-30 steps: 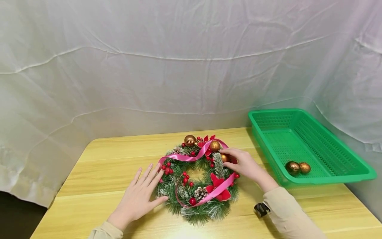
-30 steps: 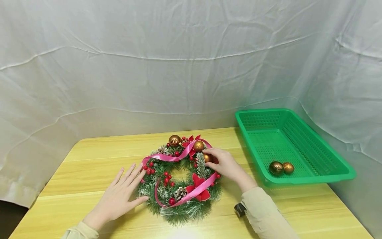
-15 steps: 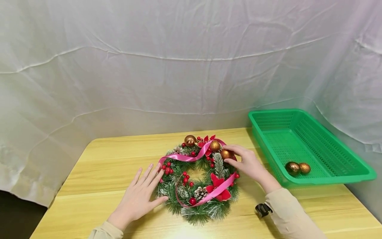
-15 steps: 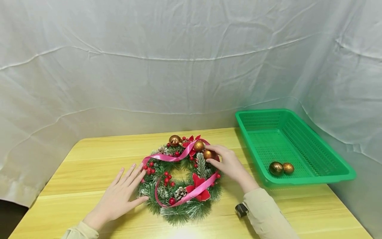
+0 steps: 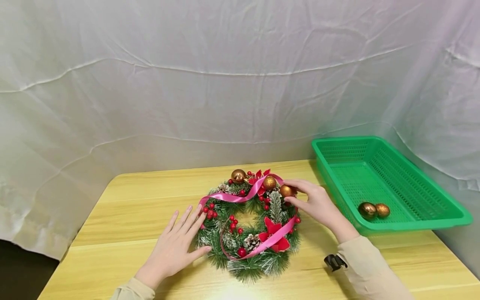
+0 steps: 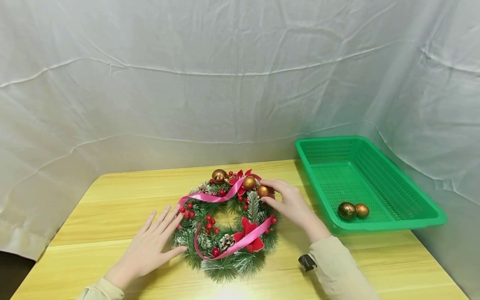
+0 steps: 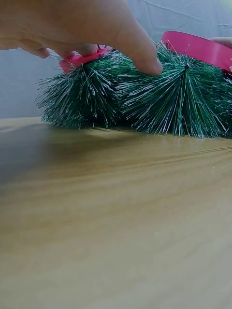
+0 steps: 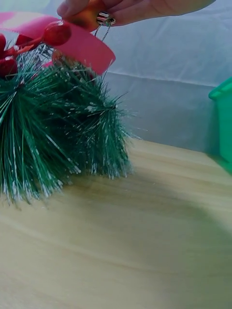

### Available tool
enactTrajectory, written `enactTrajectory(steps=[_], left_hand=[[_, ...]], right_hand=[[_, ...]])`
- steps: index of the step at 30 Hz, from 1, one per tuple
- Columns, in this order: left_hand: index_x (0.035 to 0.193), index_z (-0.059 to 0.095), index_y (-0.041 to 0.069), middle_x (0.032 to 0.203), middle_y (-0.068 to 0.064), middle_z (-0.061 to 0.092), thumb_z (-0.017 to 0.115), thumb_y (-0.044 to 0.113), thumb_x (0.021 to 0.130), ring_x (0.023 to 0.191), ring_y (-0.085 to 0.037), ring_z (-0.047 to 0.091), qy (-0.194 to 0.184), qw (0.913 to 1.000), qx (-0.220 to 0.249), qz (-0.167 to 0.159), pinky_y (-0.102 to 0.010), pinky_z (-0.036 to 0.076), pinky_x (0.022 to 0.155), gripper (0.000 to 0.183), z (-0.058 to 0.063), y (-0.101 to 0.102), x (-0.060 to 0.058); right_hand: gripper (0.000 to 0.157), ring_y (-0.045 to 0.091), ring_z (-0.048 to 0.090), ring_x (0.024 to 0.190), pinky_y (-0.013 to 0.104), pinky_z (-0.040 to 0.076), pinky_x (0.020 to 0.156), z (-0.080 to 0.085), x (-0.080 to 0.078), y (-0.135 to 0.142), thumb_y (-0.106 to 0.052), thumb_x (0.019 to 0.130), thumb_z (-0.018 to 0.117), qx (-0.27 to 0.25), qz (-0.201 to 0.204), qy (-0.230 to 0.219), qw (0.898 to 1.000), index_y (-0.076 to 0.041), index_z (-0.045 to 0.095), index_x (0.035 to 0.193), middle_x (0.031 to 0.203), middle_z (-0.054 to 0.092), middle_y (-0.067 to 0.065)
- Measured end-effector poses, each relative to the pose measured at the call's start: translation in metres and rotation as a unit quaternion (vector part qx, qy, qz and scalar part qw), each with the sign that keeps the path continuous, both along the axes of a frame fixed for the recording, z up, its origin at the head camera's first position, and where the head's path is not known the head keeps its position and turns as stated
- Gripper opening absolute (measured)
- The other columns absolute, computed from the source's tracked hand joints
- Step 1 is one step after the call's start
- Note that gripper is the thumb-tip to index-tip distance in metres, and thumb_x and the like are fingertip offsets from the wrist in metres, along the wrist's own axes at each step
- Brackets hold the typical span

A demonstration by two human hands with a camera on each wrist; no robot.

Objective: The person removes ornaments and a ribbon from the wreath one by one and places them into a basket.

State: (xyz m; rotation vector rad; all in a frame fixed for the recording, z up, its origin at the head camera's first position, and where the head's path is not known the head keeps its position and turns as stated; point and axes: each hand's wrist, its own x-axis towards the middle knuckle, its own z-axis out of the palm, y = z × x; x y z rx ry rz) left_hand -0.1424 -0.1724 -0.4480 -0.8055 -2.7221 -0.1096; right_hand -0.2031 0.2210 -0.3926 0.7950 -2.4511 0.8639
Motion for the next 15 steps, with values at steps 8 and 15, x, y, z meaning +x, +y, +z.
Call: enactTrajectory(steps=[8,15], left_hand=[[0.152,0.025,0.015,0.159,-0.005,0.014,0.041,0.072,0.087,0.144,-0.027,0.014,-0.002,1.0000,0.003,0.000,-0.051,0.007,0.115,0.089,0.001,0.000,0.000],[0.152,0.024,0.015,0.159,-0.005,0.014,0.041,0.072,0.087,0.143,-0.029,0.017,-0.001,1.0000,0.004,-0.002,-0.049,0.004,0.116,0.088,-0.001,-0.001,-0.001]], right_hand=[[0.047,0.024,0.063,0.103,0.043,0.052,0.087,0.007,0.007,0.010,-0.011,0.073,0.083,0.014,-0.001,0.021,1.000,-0.006,0.067,0.117,0.115,0.067,0.008],[0.050,0.023,0.064,0.102,0.040,0.053,0.084,0.010,0.016,0.024,-0.008,0.071,0.084,0.028,-0.015,0.033,0.999,-0.007,0.067,0.118,0.116,0.067,0.007]])
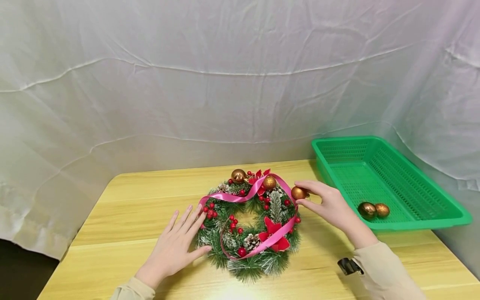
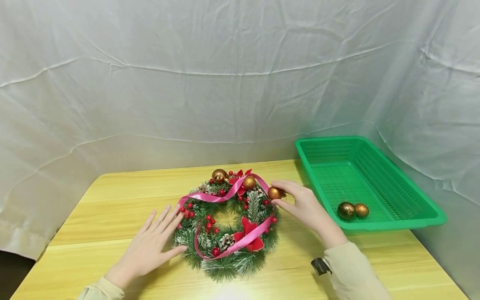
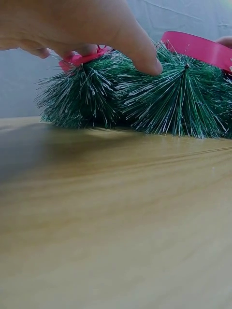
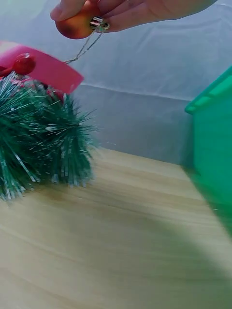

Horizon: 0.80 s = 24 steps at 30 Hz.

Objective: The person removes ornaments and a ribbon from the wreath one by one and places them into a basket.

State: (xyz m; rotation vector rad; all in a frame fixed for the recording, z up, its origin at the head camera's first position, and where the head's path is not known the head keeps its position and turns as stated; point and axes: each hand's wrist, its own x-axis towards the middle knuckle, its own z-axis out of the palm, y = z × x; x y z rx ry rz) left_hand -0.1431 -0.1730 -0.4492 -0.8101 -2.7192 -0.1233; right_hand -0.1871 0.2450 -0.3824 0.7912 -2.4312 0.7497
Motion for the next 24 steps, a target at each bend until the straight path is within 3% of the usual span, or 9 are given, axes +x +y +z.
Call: enactTrajectory(steps=[6,14,24], left_hand=[[0.152,0.024,0.015,0.159,-0.005,0.014,0.041,0.072,0.087,0.144,-0.028,0.015,-0.002,1.0000,0.003,-0.001,-0.049,0.003,0.116,0.088,0.000,0.000,0.000],[0.152,0.025,0.015,0.159,-0.006,0.015,0.042,0.070,0.088,0.143,-0.030,0.019,0.000,1.0000,-0.002,-0.002,-0.050,0.007,0.116,0.087,-0.001,0.000,-0.001],[0.152,0.024,0.015,0.160,-0.005,0.013,0.040,0.072,0.087,0.144,-0.027,0.013,-0.010,1.0000,0.001,0.002,-0.050,0.004,0.116,0.088,0.000,0.000,-0.001]], right_hand=[[0.050,0.023,0.063,0.103,0.039,0.052,0.086,0.005,0.009,0.014,-0.007,0.071,0.083,0.010,-0.023,0.001,1.000,-0.009,0.067,0.119,0.116,0.067,0.006],[0.053,0.015,0.065,0.093,0.006,0.043,0.081,0.009,0.019,0.035,-0.007,0.069,0.084,0.023,-0.054,0.004,0.998,-0.014,0.067,0.119,0.113,0.067,0.002],[0.055,0.002,0.063,0.097,0.010,0.049,0.078,0.015,0.029,0.063,-0.008,0.070,0.084,0.027,-0.076,-0.022,0.996,-0.019,0.066,0.122,0.112,0.067,0.000]])
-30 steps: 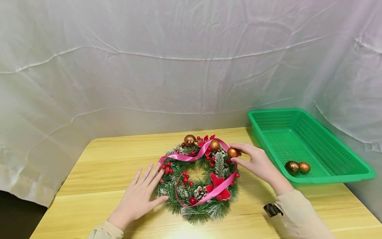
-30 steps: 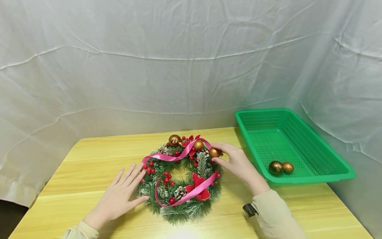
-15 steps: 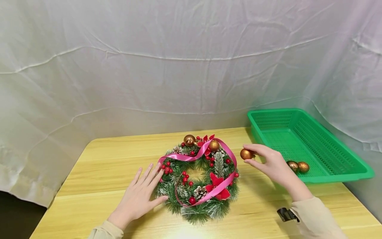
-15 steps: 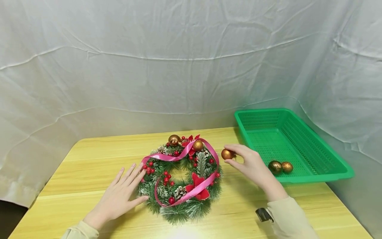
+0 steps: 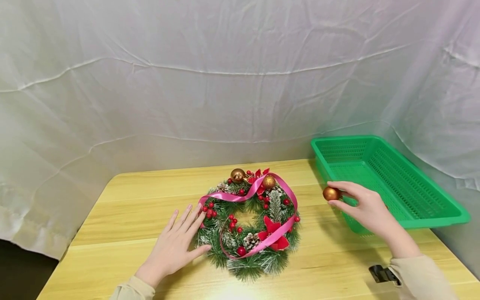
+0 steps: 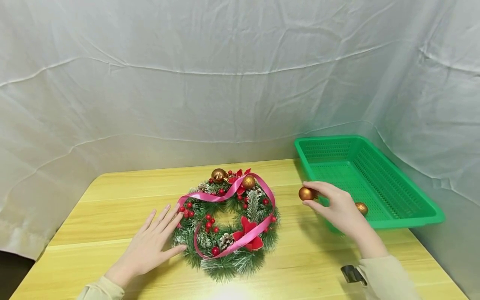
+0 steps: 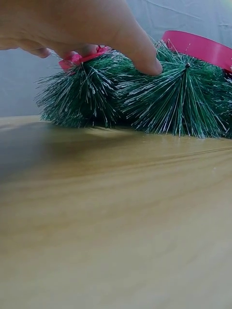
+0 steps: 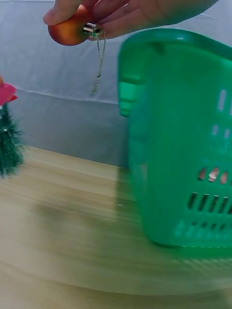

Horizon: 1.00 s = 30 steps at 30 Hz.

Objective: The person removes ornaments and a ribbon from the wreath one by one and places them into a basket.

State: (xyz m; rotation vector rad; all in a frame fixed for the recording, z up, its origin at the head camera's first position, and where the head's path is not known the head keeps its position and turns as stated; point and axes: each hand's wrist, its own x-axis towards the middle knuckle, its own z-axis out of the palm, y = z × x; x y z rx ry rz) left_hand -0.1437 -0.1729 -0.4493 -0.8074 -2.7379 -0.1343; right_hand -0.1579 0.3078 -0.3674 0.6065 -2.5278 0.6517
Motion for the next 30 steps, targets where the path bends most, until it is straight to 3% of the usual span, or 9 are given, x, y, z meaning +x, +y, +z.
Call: enactTrajectory(steps=[7,14,21,24,27,30], left_hand=[[0.152,0.025,0.015,0.159,-0.005,0.015,0.041,0.071,0.088,0.143,-0.030,0.018,0.005,1.0000,-0.005,-0.001,-0.053,0.012,0.114,0.087,0.000,0.001,-0.001],[0.152,0.024,0.014,0.159,-0.005,0.014,0.040,0.072,0.087,0.144,-0.026,0.011,0.002,1.0000,-0.002,-0.002,-0.052,0.008,0.115,0.088,0.001,0.001,-0.001],[0.152,0.024,0.015,0.160,-0.004,0.013,0.040,0.072,0.087,0.145,-0.025,0.009,-0.004,1.0000,0.000,-0.001,-0.049,0.004,0.116,0.088,0.001,0.001,-0.001],[0.152,0.024,0.014,0.159,-0.005,0.013,0.041,0.071,0.087,0.145,-0.024,0.007,-0.005,1.0000,0.002,-0.001,-0.050,0.005,0.116,0.088,0.001,0.001,0.000],[0.152,0.026,0.014,0.159,-0.005,0.014,0.042,0.071,0.087,0.145,-0.024,0.006,-0.006,1.0000,0.002,0.000,-0.050,0.005,0.116,0.087,0.002,0.001,0.000],[0.151,0.026,0.014,0.159,-0.005,0.014,0.042,0.071,0.087,0.145,-0.023,0.006,-0.008,1.0000,-0.002,0.002,-0.049,0.004,0.116,0.087,0.002,0.000,0.000]], right_hand=[[0.052,-0.013,0.053,0.096,0.006,0.047,0.070,0.003,0.005,0.019,-0.011,0.074,0.082,-0.001,-0.019,-0.021,1.000,-0.018,0.065,0.124,0.112,0.066,0.002],[0.052,-0.023,0.045,0.097,0.000,0.042,0.072,0.004,0.009,0.037,-0.012,0.074,0.082,-0.033,-0.059,-0.044,0.997,-0.020,0.065,0.123,0.113,0.066,0.005],[0.051,-0.026,0.040,0.096,-0.001,0.038,0.070,0.004,0.011,0.056,-0.022,0.079,0.080,-0.021,-0.083,-0.068,0.994,-0.019,0.063,0.127,0.117,0.064,0.011],[0.051,-0.025,0.041,0.096,0.003,0.042,0.068,0.004,0.010,0.062,-0.024,0.081,0.078,-0.017,-0.087,-0.082,0.993,-0.017,0.062,0.128,0.118,0.063,0.013],[0.050,-0.004,0.061,0.097,0.013,0.050,0.066,0.003,0.010,0.066,-0.025,0.082,0.077,-0.013,-0.095,-0.099,0.990,-0.015,0.061,0.128,0.119,0.063,0.015],[0.050,0.031,0.066,0.097,0.023,0.055,0.063,0.002,0.009,0.071,-0.026,0.083,0.076,-0.008,-0.100,-0.117,0.988,-0.011,0.061,0.128,0.119,0.062,0.018]])
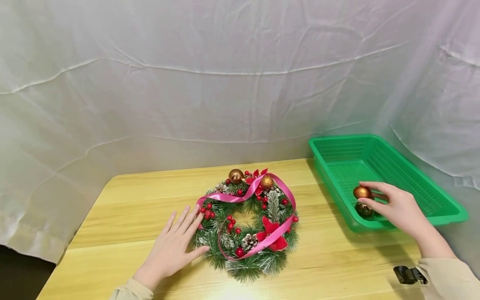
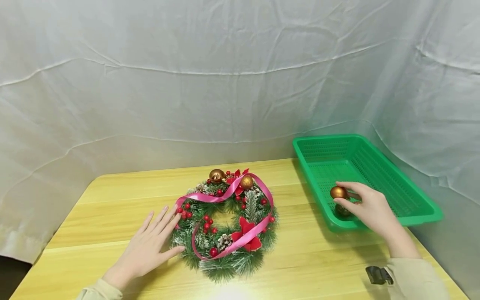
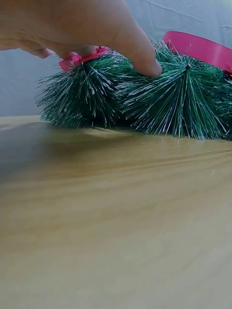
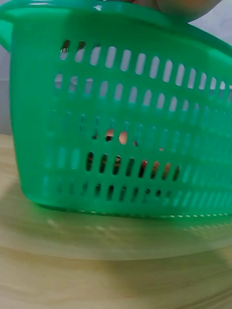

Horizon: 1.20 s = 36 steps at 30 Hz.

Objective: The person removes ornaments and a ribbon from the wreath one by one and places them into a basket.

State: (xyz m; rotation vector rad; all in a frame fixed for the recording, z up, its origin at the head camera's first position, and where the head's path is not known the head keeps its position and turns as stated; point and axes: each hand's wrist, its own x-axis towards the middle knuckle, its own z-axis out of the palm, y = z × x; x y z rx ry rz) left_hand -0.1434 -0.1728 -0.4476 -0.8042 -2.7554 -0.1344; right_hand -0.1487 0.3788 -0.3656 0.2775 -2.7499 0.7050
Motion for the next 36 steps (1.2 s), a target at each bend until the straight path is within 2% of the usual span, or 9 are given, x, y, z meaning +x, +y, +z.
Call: enactTrajectory(steps=[2,5,10,16,21,24,29,33,36], left_hand=[[0.152,0.026,0.014,0.159,-0.005,0.014,0.041,0.071,0.087,0.145,-0.023,0.006,-0.001,1.0000,0.000,0.001,-0.049,0.003,0.116,0.087,0.000,0.000,0.000],[0.152,0.026,0.014,0.159,-0.005,0.014,0.041,0.071,0.087,0.145,-0.025,0.008,0.001,1.0000,-0.001,0.000,-0.049,0.004,0.116,0.087,0.000,0.000,0.001],[0.152,0.026,0.015,0.159,-0.004,0.014,0.040,0.072,0.087,0.145,-0.024,0.008,-0.001,1.0000,0.002,0.002,-0.048,0.003,0.116,0.087,-0.001,-0.001,0.001],[0.152,0.026,0.015,0.159,-0.004,0.014,0.041,0.072,0.087,0.145,-0.023,0.007,0.003,1.0000,0.005,0.002,-0.048,0.003,0.116,0.087,-0.001,-0.001,0.001],[0.152,0.027,0.014,0.159,-0.005,0.015,0.042,0.071,0.087,0.145,-0.025,0.010,0.011,0.9999,0.005,-0.001,-0.052,0.009,0.115,0.087,-0.003,-0.001,0.001],[0.152,0.027,0.014,0.159,-0.005,0.015,0.041,0.071,0.087,0.144,-0.026,0.012,0.013,0.9999,0.005,-0.001,-0.052,0.010,0.115,0.087,-0.003,-0.001,0.001],[0.152,0.026,0.014,0.159,-0.005,0.014,0.041,0.072,0.087,0.145,-0.026,0.010,0.008,1.0000,0.006,0.002,-0.051,0.007,0.115,0.088,-0.002,0.000,0.001],[0.152,0.025,0.015,0.159,-0.005,0.014,0.041,0.072,0.087,0.144,-0.027,0.013,0.010,0.9999,0.006,0.001,-0.051,0.007,0.115,0.088,-0.002,-0.001,0.001],[0.152,0.026,0.014,0.159,-0.005,0.015,0.041,0.072,0.087,0.143,-0.029,0.017,0.015,0.9999,0.006,-0.002,-0.051,0.008,0.115,0.088,-0.002,-0.001,0.001]], right_hand=[[0.050,0.043,0.064,0.095,0.028,0.056,0.062,-0.001,-0.001,0.003,-0.026,0.083,0.076,0.001,-0.002,-0.012,1.000,-0.009,0.061,0.128,0.119,0.062,0.021],[0.049,0.038,0.066,0.094,0.027,0.055,0.061,-0.003,-0.002,0.007,-0.028,0.084,0.074,-0.001,-0.003,-0.035,0.999,-0.009,0.061,0.127,0.120,0.061,0.023],[0.048,0.016,0.069,0.087,0.024,0.052,0.062,-0.005,-0.002,0.010,-0.034,0.083,0.074,-0.003,-0.003,-0.064,0.998,-0.012,0.063,0.125,0.119,0.062,0.022],[0.048,0.025,0.069,0.090,0.021,0.051,0.063,-0.003,-0.004,0.015,-0.034,0.083,0.074,-0.001,0.003,-0.075,0.997,-0.010,0.064,0.124,0.117,0.063,0.023],[0.048,-0.002,0.064,0.086,0.020,0.049,0.064,-0.003,-0.002,0.027,-0.034,0.083,0.075,0.007,-0.007,-0.078,0.997,-0.011,0.064,0.124,0.116,0.064,0.021],[0.048,-0.010,0.058,0.085,0.032,0.052,0.068,-0.003,-0.002,0.034,-0.034,0.084,0.074,0.013,-0.011,-0.080,0.997,-0.010,0.063,0.124,0.116,0.064,0.021],[0.051,-0.012,0.056,0.084,0.057,0.050,0.071,-0.006,-0.003,0.045,-0.035,0.084,0.073,0.014,-0.017,-0.089,0.996,-0.009,0.062,0.126,0.116,0.063,0.023],[0.052,-0.008,0.059,0.083,0.056,0.050,0.070,-0.008,-0.004,0.052,-0.034,0.084,0.074,0.020,-0.025,-0.089,0.995,-0.006,0.061,0.126,0.116,0.063,0.025],[0.052,0.008,0.066,0.083,0.054,0.052,0.068,-0.009,-0.004,0.057,-0.033,0.085,0.073,0.022,-0.029,-0.089,0.995,-0.005,0.060,0.127,0.116,0.062,0.026]])
